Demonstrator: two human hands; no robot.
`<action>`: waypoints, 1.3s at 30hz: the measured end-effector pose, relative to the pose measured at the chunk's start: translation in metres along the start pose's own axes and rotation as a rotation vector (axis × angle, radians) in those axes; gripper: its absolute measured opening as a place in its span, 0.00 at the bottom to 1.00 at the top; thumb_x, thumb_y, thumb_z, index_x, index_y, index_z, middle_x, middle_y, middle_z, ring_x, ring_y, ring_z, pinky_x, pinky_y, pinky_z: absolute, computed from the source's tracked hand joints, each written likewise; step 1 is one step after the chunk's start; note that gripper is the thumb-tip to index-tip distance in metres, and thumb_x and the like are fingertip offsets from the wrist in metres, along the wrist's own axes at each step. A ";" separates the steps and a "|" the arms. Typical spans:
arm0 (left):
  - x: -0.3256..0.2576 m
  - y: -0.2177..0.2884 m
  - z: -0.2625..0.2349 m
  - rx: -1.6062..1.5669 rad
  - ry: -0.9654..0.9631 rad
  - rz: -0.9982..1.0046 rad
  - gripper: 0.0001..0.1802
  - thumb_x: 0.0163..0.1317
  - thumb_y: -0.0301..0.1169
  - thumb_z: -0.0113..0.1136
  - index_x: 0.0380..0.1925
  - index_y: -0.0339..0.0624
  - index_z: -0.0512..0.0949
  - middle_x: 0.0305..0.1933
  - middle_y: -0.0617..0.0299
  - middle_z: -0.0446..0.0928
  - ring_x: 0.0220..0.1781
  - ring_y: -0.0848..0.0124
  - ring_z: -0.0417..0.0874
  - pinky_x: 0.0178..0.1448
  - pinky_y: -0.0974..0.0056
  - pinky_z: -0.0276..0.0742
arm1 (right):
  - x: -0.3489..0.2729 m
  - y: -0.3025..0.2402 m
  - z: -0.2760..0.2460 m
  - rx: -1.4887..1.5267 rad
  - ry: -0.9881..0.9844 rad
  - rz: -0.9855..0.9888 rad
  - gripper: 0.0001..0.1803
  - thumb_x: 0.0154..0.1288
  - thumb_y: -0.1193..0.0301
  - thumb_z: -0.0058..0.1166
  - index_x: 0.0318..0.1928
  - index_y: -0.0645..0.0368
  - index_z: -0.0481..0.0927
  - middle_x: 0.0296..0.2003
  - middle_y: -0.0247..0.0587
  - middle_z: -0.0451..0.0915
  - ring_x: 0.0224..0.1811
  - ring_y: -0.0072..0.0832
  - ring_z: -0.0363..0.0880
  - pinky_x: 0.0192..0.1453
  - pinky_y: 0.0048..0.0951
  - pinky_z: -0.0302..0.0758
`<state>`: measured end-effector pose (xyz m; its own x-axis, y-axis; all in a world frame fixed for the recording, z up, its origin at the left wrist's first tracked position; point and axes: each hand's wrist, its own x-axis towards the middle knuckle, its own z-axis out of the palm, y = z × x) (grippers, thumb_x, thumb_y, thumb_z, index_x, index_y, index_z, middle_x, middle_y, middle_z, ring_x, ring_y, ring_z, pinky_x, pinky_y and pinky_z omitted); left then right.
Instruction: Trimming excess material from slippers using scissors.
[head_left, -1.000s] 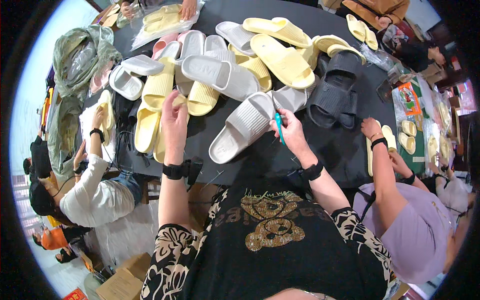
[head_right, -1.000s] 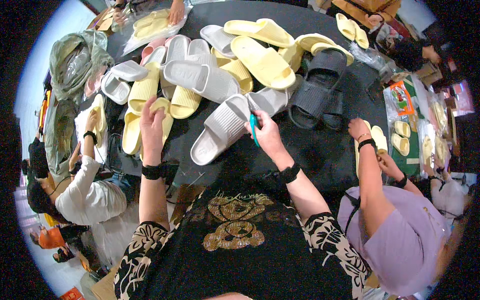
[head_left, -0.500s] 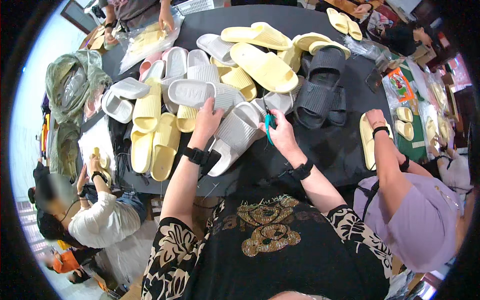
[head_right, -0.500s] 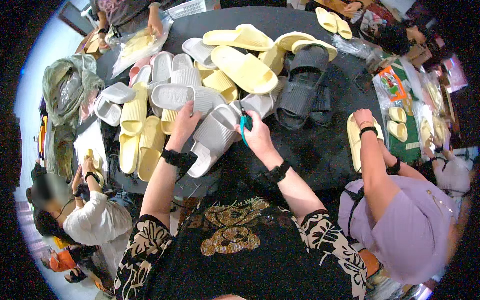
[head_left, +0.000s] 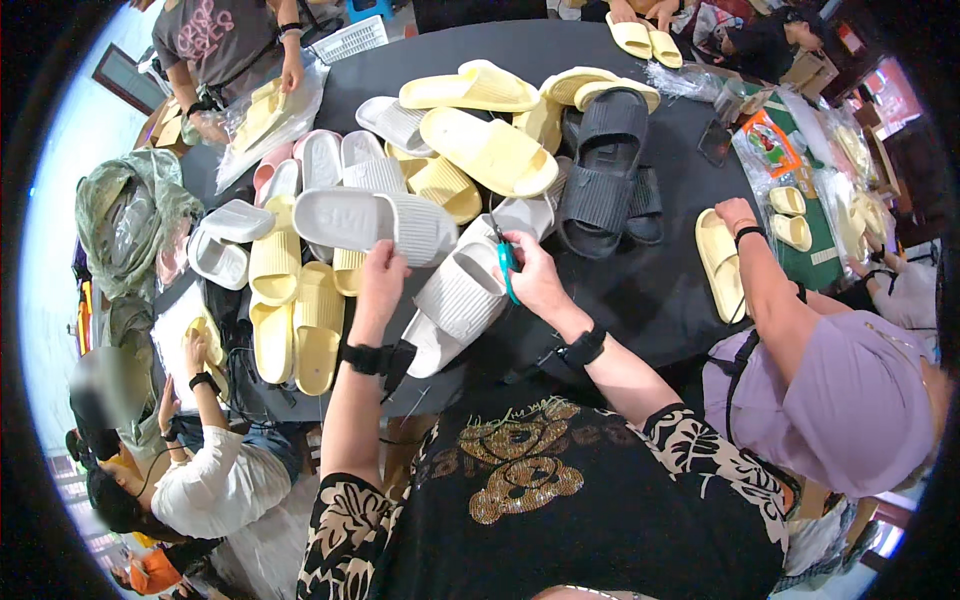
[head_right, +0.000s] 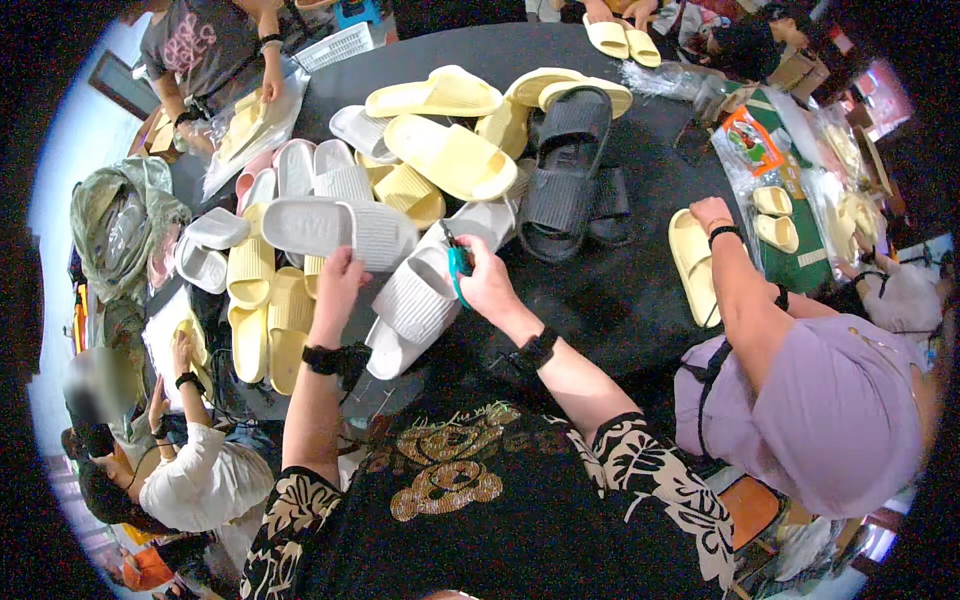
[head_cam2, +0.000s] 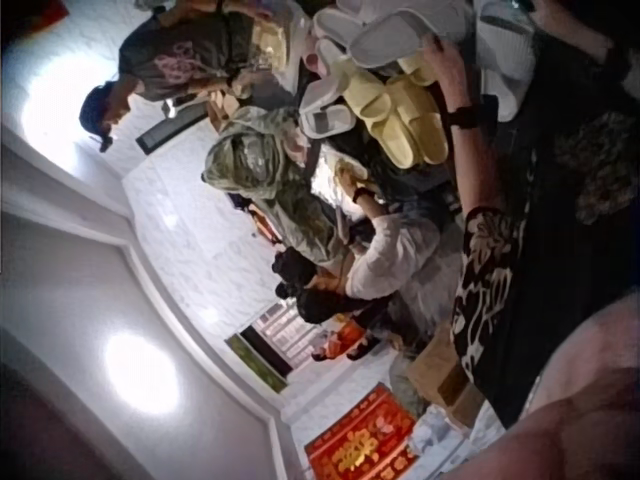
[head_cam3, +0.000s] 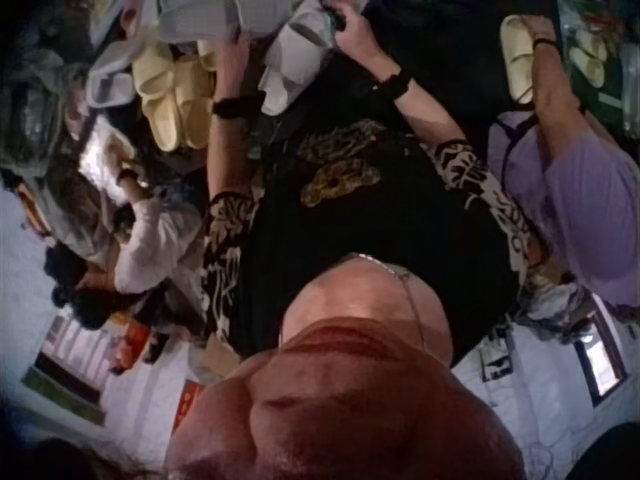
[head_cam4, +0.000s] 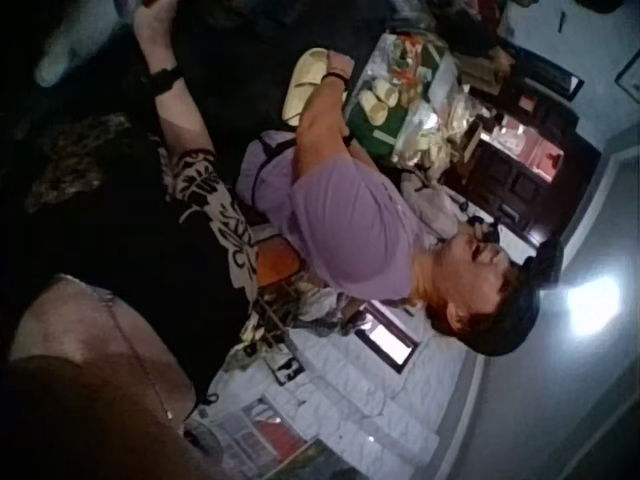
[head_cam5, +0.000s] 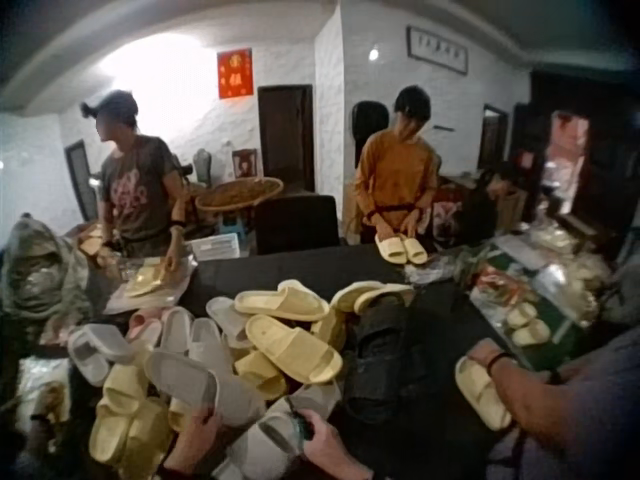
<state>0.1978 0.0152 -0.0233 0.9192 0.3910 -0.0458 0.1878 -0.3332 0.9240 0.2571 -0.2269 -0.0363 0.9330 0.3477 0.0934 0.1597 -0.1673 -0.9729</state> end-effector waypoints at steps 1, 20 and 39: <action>-0.004 0.009 -0.009 0.049 0.078 0.049 0.12 0.59 0.26 0.52 0.42 0.32 0.72 0.28 0.60 0.76 0.28 0.74 0.76 0.32 0.69 0.73 | 0.001 -0.004 -0.006 0.078 -0.014 0.018 0.26 0.51 0.77 0.61 0.52 0.64 0.68 0.32 0.36 0.76 0.34 0.20 0.73 0.40 0.24 0.73; -0.089 0.038 -0.065 0.692 -0.416 0.441 0.12 0.46 0.27 0.54 0.34 0.42 0.76 0.46 0.55 0.72 0.49 0.54 0.73 0.52 0.54 0.70 | 0.019 -0.055 -0.068 0.183 0.203 -0.059 0.25 0.57 0.81 0.54 0.56 0.66 0.66 0.49 0.38 0.73 0.48 0.22 0.72 0.53 0.23 0.69; -0.169 -0.100 -0.068 0.296 -0.069 -0.326 0.21 0.51 0.26 0.53 0.48 0.36 0.71 0.26 0.51 0.78 0.23 0.66 0.81 0.26 0.63 0.76 | 0.077 0.007 0.016 -0.165 -0.236 0.008 0.31 0.49 0.75 0.59 0.56 0.68 0.67 0.32 0.41 0.78 0.31 0.22 0.75 0.35 0.25 0.73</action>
<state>-0.0004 0.0411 -0.0822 0.8146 0.4617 -0.3511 0.5534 -0.4375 0.7087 0.3248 -0.1868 -0.0394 0.8366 0.5476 0.0149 0.2207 -0.3120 -0.9241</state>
